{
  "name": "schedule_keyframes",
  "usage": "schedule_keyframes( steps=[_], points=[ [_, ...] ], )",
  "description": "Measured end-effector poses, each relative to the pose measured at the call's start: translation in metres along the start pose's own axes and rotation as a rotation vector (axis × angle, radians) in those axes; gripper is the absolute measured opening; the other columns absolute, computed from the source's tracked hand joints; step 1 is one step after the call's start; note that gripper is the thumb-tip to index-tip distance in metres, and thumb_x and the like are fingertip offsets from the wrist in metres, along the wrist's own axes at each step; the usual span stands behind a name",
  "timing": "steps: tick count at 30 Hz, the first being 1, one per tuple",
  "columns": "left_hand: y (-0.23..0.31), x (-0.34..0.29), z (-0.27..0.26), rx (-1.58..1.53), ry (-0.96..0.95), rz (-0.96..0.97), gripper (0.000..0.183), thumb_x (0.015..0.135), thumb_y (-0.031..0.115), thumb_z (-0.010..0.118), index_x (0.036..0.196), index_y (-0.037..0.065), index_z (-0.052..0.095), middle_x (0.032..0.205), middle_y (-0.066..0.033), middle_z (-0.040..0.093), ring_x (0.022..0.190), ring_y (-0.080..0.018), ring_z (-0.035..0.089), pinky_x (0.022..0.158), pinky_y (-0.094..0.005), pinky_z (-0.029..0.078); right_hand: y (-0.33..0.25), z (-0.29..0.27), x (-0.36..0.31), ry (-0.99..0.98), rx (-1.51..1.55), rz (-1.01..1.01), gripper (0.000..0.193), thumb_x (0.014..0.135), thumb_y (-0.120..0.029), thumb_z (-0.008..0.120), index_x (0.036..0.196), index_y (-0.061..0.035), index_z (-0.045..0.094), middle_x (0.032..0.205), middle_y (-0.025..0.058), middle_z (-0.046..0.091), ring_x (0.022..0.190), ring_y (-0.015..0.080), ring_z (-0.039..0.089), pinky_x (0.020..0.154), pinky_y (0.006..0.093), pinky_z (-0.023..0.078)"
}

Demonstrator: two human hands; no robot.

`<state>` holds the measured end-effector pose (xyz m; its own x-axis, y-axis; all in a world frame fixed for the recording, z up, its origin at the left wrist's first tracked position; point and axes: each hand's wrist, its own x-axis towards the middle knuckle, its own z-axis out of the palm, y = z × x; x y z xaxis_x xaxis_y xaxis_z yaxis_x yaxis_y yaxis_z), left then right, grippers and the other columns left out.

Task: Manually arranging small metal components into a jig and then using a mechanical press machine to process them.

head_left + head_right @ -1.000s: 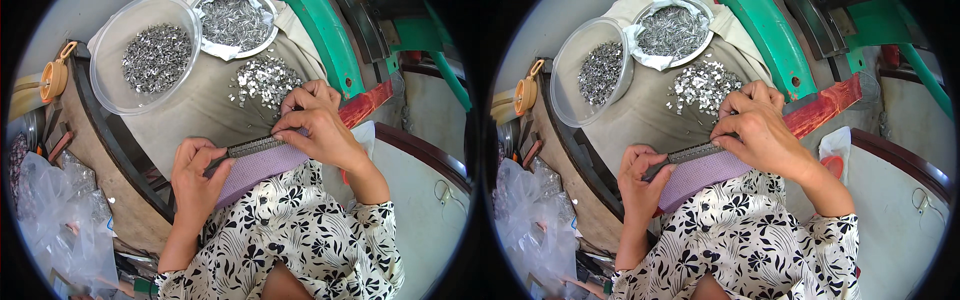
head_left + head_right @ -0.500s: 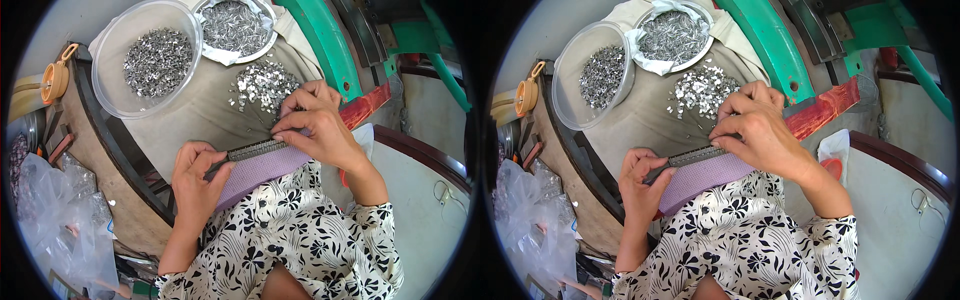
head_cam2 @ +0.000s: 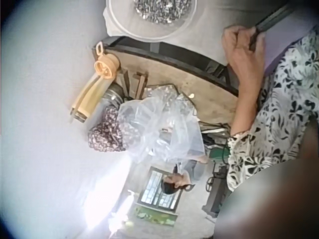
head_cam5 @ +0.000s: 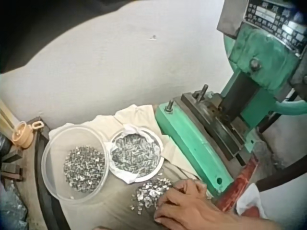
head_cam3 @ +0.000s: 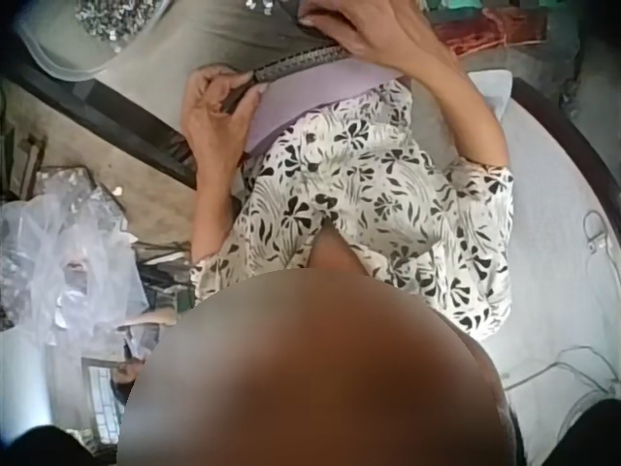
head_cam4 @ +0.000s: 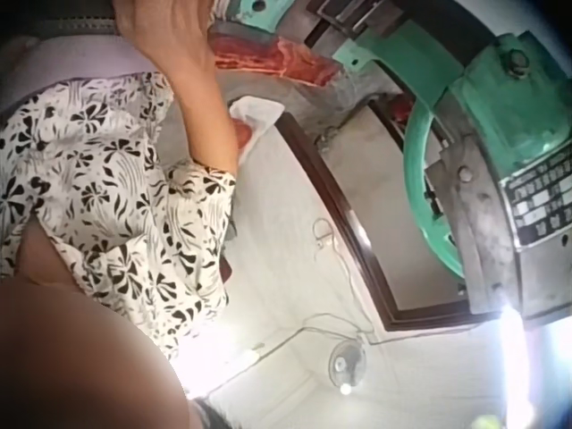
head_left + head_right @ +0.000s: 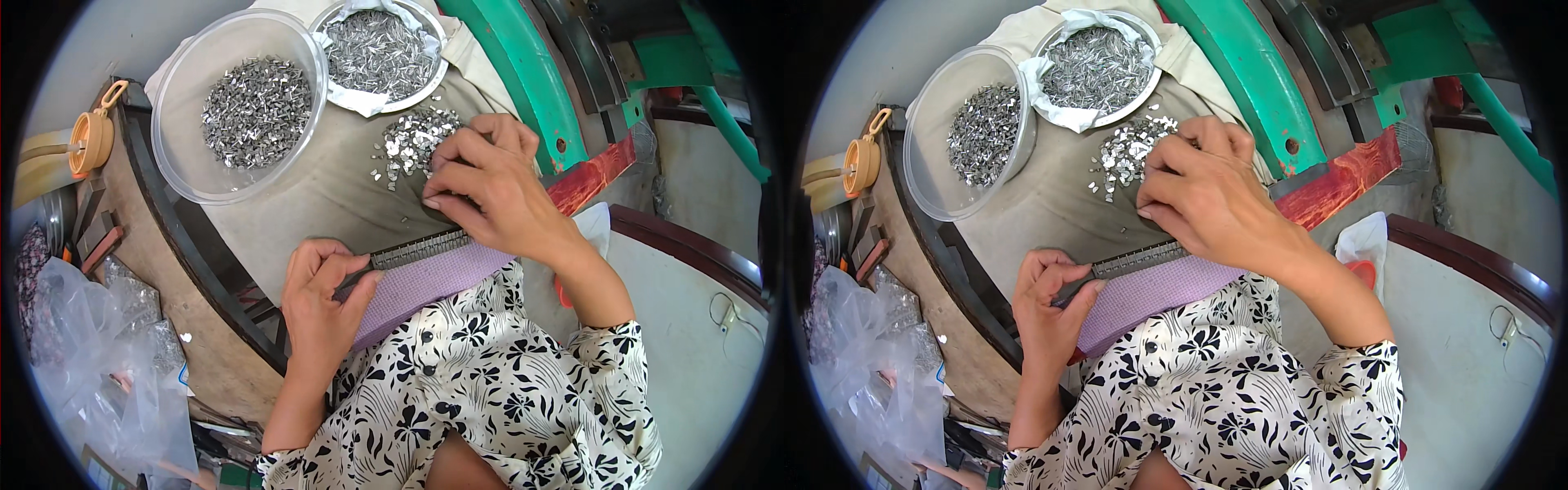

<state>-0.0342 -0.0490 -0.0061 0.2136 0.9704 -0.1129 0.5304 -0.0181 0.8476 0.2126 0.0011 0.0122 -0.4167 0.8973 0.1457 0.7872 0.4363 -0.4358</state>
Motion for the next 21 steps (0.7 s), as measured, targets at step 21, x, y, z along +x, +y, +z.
schedule_keyframes(
  steps=[21],
  points=[
    [-0.001,0.0,0.001,-0.006,0.017,0.021,0.024,0.067,0.003,0.084,0.088,0.001,0.072,0.091,-0.0084,0.061,0.087,-0.0263,0.06,0.076,-0.0348,0.048,-0.006,-0.021,-0.022,-0.12,0.072,0.107,0.016,0.066,-0.02,0.084,0.081,-0.0173,0.078,0.1,-0.0034,0.061,0.107,0.0251,0.049,0.095,0.0424,0.029]
  ],
)
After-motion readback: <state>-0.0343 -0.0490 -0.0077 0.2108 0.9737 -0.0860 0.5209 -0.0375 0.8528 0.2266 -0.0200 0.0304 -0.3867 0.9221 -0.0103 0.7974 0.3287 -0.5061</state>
